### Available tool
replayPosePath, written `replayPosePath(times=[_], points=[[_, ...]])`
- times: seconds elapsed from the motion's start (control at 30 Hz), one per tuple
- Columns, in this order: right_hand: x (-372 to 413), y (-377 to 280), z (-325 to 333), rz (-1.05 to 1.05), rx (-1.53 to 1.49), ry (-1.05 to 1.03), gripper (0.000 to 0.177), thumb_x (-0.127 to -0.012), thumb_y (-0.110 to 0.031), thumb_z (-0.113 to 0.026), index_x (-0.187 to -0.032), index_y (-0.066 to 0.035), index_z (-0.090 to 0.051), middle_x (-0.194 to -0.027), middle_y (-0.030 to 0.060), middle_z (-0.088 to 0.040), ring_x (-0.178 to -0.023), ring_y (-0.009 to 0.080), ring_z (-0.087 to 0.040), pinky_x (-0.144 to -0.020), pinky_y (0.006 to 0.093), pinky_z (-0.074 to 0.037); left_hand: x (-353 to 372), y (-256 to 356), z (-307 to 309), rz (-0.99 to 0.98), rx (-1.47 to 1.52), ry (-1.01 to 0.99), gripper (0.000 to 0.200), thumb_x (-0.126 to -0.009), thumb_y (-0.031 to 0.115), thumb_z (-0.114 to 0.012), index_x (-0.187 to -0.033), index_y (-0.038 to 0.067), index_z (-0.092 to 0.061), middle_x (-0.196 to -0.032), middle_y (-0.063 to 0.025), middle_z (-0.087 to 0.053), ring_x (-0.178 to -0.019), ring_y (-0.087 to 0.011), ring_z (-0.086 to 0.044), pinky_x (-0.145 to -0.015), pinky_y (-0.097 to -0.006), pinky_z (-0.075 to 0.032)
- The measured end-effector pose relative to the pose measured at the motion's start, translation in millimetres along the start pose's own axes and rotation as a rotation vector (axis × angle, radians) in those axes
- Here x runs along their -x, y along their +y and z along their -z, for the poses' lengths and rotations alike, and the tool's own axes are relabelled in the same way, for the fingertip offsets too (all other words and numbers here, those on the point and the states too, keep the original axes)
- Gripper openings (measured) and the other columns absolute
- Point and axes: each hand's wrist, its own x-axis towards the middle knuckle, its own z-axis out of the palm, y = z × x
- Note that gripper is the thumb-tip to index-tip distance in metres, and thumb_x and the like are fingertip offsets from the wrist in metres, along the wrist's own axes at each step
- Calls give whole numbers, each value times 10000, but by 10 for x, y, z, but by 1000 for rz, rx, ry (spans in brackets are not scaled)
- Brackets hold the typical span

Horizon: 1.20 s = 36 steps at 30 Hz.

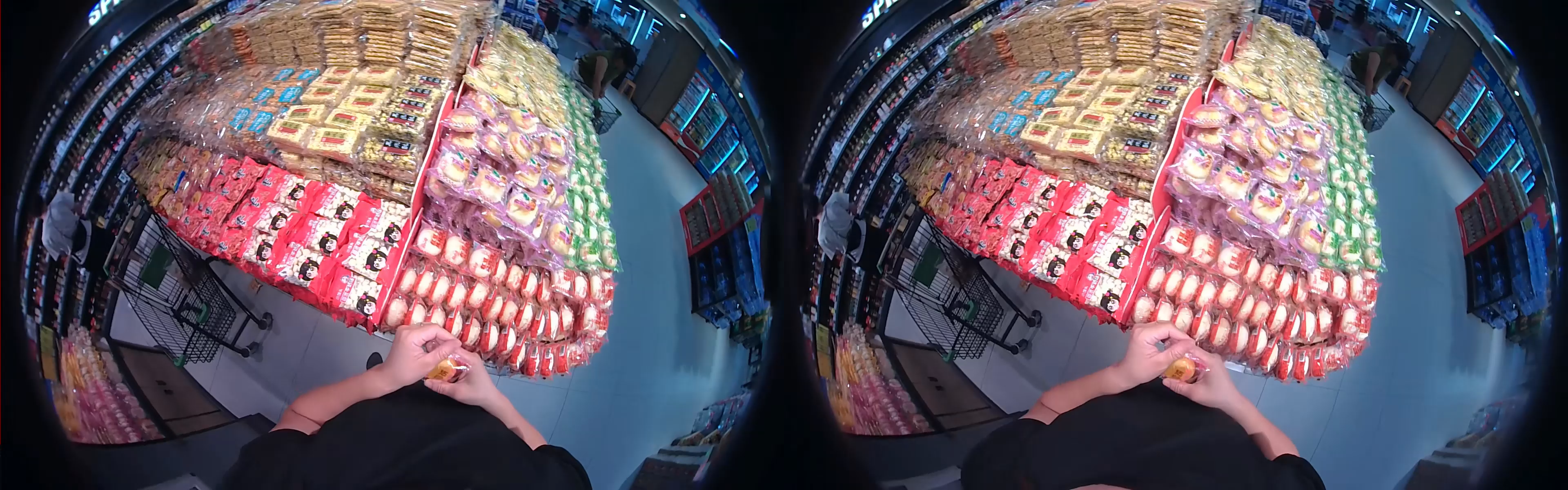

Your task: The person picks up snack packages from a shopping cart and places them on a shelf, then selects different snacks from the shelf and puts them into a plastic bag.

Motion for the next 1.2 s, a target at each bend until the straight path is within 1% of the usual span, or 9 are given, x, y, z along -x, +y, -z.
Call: replayPosePath(times=[0.1,0.3,0.4,0.53,0.77,0.97,1.03,1.13,1.2], points=[[30,113,3,-103,-174,-69,471,-829,-126,-830,-1215,14,-600,-1044,35,-691,-983,85,-616,-858,277,-518,52,-40,-13,39,33,-2,156,-942,154,-692,-968,1,-712,-830,-73,-704,-735,-122,-655,-670,-281,-513],[-25,176,200,-132,-392,-113,356,-984,-283,-653,-1196,-6,-581,-946,62,-679,-723,104,-648,-557,245,-509,247,-185,-49,97,76,17,425,-983,328,-618,-1264,9,-605,-1180,-140,-634,-1010,-219,-636,-862,-343,-504],[-45,244,266,-193,-388,-109,569,-1025,-521,-454,-1207,6,-568,-956,68,-656,-778,133,-636,-635,272,-498,449,-255,-93,86,-21,-18,622,-929,410,-685,-1351,-19,-523,-1302,-202,-579,-1218,-352,-576,-1033,-416,-442],[-224,230,13,28,-156,-212,681,-1003,-590,-407,-1233,33,-559,-1088,97,-614,-985,196,-595,-806,330,-476,826,-179,-35,319,109,49,627,-905,399,-729,-1334,-15,-532,-1277,-179,-613,-1192,-287,-610,-996,-389,-474],[-676,8,-504,363,190,-519,399,-950,-302,-643,-1269,-63,-626,-794,108,-683,-611,209,-657,-599,309,-517,1314,-155,404,66,124,345,429,-920,207,-742,-1259,-1,-584,-1127,-79,-689,-1030,-168,-669,-913,-333,-521],[-771,-246,-1357,322,380,-348,743,-871,-266,-746,-1491,-45,-401,-707,76,-662,-599,207,-669,-587,317,-522,1800,-64,1146,237,543,448,380,-928,110,-722,-1254,-11,-568,-1169,-87,-668,-1065,-135,-649,-910,-299,-537],[-854,-342,-1726,309,420,-333,823,-825,-267,-789,-1479,-16,-357,-930,116,-690,-810,263,-708,-697,341,-550,2026,-38,1549,259,547,450,389,-922,101,-728,-1254,-14,-563,-1155,-89,-672,-1059,-139,-653,-893,-298,-547],[-1123,-556,-2355,782,460,-420,565,-771,-230,-799,-1231,-60,-518,-1365,158,-521,-1257,401,-515,-998,465,-467,2441,-92,2123,324,450,429,394,-902,77,-744,-1238,-18,-563,-1128,-91,-679,-1044,-143,-659,-853,-296,-565],[-1225,-655,-2782,878,588,-593,517,-770,-198,-777,-1200,-63,-524,-1377,145,-516,-1291,392,-488,-1030,473,-441,2697,-152,2400,404,183,436,398,-857,31,-773,-1198,-19,-575,-1096,-86,-684,-1011,-146,-667,-841,-303,-571]])
